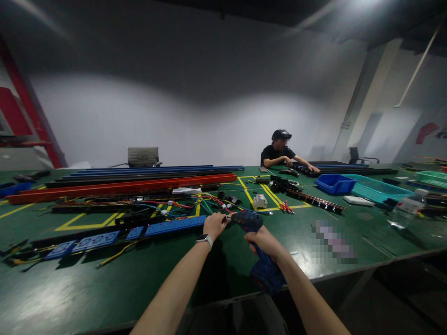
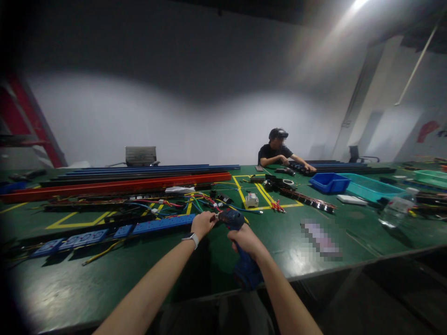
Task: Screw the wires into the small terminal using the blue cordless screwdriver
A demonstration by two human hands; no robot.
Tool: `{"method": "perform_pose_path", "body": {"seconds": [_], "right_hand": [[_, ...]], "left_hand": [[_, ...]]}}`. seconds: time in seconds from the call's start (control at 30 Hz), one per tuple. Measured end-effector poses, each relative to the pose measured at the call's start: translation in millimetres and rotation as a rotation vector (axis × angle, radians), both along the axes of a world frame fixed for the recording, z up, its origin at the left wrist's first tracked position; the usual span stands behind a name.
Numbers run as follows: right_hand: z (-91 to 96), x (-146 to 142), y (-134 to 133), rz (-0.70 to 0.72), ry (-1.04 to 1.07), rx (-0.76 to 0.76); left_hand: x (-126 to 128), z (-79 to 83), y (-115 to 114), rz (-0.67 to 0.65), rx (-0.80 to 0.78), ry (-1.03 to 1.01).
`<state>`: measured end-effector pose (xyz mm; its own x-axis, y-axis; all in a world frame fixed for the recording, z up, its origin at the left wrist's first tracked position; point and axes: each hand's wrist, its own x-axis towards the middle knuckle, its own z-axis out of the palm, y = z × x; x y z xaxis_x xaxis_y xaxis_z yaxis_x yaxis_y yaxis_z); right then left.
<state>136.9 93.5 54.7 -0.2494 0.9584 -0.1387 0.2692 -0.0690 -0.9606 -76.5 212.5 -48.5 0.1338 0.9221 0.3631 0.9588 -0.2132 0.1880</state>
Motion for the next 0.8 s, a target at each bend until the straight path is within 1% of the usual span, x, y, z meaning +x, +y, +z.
{"method": "perform_pose_path", "body": {"seconds": [0.2, 0.8], "right_hand": [[-0.3, 0.5, 0.4, 0.018, 0.012, 0.005], [3.3, -0.3, -2.3, 0.000, 0.000, -0.025]], "left_hand": [[0.6, 2.1, -1.5, 0.013, -0.014, 0.001], [1.9, 4.6, -2.9, 0.019, -0.025, 0.011]]}}
